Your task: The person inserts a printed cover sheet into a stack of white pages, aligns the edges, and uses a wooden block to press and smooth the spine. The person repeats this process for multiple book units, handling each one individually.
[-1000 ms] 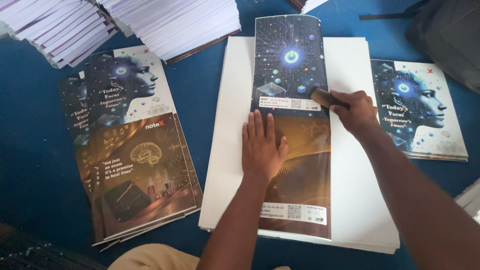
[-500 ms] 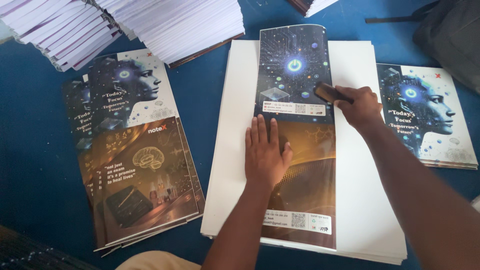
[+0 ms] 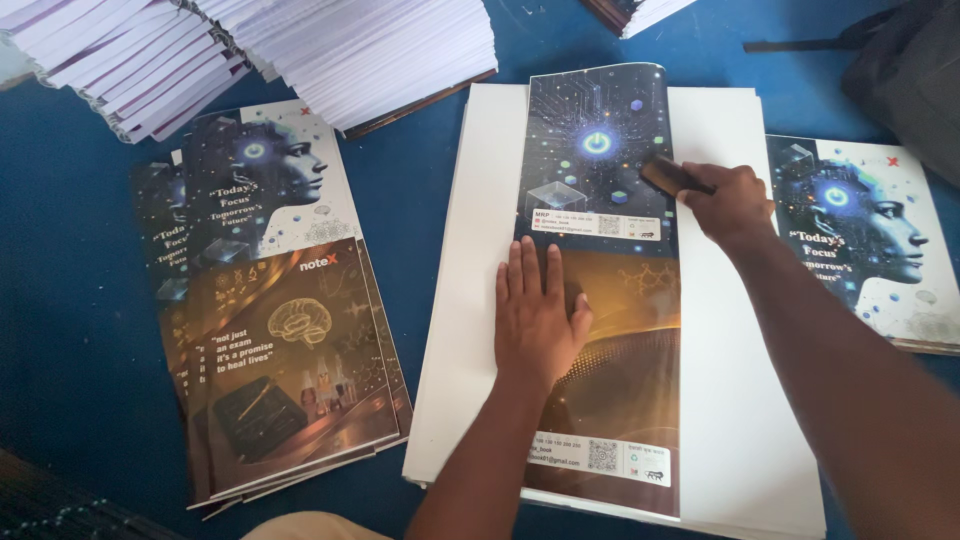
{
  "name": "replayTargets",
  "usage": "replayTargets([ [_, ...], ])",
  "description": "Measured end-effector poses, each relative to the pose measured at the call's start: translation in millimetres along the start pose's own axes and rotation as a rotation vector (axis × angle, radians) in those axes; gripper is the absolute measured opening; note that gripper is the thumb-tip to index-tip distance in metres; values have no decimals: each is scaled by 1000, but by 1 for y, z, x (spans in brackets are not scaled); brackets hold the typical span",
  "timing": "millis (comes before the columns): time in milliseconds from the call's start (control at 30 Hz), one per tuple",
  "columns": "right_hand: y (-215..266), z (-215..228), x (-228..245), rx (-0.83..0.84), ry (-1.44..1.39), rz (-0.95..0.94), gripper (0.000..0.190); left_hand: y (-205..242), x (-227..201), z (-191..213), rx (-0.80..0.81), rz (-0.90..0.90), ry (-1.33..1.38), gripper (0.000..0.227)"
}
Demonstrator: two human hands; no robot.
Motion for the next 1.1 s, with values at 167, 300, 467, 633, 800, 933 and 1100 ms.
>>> replayTargets([
  [167,-3,0,-5,27,-90,-104,47,-1,0,1,8,5,14,73],
  [300,-8,2,-1,7,-65,-58,47,-1,-1,2,-4,3,21,71],
  [467,-16,0,-5,-6,-79,-74,48,0,-1,4,-18,-10,25,72],
  [633,-21,1,-7,-3,-84,-111,49,-1,-2,6,-15,-9,23,72],
  [800,-27,3,-5,-11,-60,-187,48,0,-1,3,-13,-10,20,72],
  [933,-31,5,-1,-23,-63,-178,48,-2,0,1,-2,-8,15,73],
  [1100,-37,9,5,-29,-64,-167,48,-1,-1,3,14,-9,29,72],
])
Point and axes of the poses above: each hand's wrist, its own y-axis away from the middle knuckle, its own z-axis out of the back of the hand, x = y × z, the point moved 9 cm from there along -y, towards the middle knuckle, and after that the axes turned 6 degrees about z, right-handed, at the moved point
